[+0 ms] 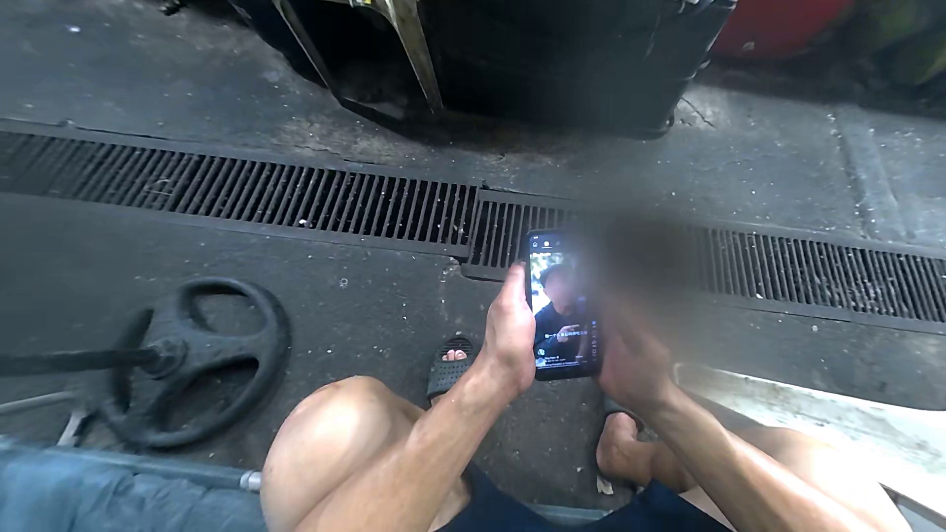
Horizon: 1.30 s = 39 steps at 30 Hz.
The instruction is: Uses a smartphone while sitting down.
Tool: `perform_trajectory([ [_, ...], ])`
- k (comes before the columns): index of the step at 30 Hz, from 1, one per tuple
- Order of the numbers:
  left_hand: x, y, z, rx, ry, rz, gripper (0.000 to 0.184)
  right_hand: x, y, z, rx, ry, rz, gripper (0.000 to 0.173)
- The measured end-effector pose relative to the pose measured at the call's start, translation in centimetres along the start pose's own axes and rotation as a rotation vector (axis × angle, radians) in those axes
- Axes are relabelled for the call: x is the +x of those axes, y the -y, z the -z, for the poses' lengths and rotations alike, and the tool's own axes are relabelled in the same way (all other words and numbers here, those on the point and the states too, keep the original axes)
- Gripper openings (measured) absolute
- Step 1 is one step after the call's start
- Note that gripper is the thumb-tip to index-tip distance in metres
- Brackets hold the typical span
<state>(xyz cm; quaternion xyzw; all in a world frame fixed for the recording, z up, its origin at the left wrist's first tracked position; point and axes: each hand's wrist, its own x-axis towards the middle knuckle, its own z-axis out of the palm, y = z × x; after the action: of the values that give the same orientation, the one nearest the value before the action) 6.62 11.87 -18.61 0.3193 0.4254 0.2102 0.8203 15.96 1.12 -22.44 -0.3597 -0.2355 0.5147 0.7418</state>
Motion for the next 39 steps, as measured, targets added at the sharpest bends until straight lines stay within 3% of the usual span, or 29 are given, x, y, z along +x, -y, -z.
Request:
perform_trajectory([
  [24, -0.09, -0.13, -0.13, 0.006, -0.011, -0.003, 0.059, 0.00, 0.01, 0.07, -0.002, 0.018, 0.006, 0.074],
  [30, -0.10, -0.13, -0.18, 0.084, -0.096, -0.030, 0.047, -0.10, 0.11, -0.10, -0.014, 0.007, -0.004, 0.075],
  [39, -0.10, -0.12, -0.11, 0.080, -0.086, -0.031, 0.050, -0.08, -0.06, 0.10, -0.004, 0.020, 0.003, 0.075],
])
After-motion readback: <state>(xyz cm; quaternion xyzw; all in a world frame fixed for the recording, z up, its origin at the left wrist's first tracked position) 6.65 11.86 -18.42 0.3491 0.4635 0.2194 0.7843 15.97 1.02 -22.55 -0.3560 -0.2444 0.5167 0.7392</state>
